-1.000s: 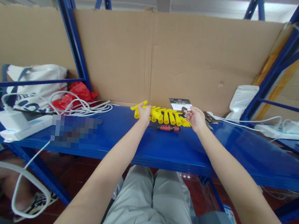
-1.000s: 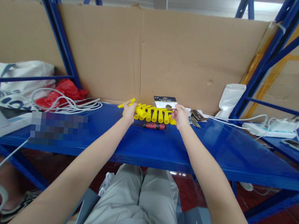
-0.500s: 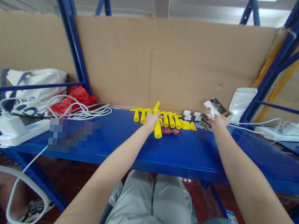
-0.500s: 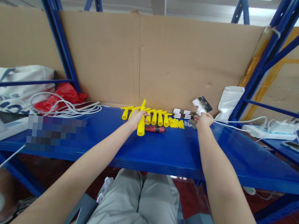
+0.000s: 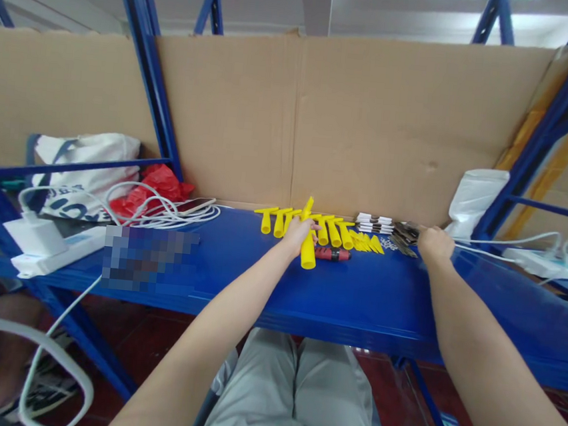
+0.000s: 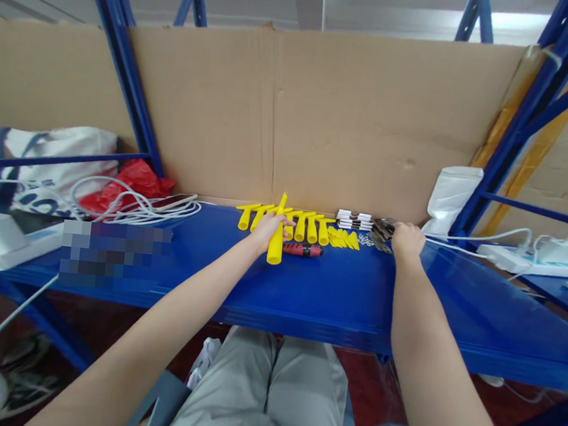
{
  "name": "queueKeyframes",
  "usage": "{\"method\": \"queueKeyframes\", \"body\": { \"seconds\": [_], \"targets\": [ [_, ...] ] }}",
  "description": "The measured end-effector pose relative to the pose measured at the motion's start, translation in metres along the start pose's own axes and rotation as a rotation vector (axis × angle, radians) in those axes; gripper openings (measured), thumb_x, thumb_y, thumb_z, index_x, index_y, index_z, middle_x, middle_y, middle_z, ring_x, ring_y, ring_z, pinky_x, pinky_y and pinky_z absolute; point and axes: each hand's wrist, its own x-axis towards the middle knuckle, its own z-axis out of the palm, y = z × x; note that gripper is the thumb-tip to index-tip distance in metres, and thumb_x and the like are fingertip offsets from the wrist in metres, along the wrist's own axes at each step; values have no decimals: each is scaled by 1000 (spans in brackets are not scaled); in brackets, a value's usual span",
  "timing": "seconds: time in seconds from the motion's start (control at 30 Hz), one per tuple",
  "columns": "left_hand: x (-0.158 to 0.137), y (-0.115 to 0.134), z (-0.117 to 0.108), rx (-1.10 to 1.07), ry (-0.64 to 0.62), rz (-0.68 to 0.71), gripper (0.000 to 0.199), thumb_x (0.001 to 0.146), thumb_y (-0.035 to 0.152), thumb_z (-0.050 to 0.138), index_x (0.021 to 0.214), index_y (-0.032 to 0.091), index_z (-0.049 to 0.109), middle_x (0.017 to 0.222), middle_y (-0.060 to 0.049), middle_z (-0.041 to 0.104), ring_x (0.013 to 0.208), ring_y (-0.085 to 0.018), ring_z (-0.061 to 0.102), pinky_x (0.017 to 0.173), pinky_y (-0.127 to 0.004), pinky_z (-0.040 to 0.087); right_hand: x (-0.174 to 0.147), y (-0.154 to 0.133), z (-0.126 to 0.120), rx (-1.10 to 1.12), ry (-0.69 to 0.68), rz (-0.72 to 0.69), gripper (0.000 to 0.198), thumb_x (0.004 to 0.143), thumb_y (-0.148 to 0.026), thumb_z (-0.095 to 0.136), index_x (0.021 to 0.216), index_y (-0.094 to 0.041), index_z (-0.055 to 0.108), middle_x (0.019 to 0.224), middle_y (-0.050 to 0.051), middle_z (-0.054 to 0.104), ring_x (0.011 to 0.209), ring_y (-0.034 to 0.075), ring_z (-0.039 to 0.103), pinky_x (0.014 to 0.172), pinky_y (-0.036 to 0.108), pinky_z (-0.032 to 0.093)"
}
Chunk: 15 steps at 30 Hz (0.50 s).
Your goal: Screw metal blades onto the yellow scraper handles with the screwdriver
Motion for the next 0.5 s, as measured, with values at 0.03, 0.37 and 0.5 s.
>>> {"method": "queueKeyframes", "body": {
  "seconds": [0.03,0.37,0.5],
  "targets": [
    [0,0,0,-1,-2,-4,31,81,7,45,111,15,47,72,-2,68,31,-6,41,35,-20,34,0,0,1,-11,3,-2,40,91,-18,31,105,-11,69,99,21,65,99,28,61,78,35,46],
    [4,-3,-1,-36,-19,-13,26,80,7,47,105,14,51,70,-4,68,32,-6,41,35,-20,34,1,3,7,57,42,-10,35,90,-22,36,99,-13,69,100,21,65,99,29,59,81,44,46],
    [3,-1,-1,-40,-48,-36,24,80,8,45,102,13,52,68,-4,67,31,-6,39,34,-21,34,5,4,12,119,-46,57,40,83,-18,42,119,-20,61,115,19,59,110,31,54,88,51,42]
  ]
}}
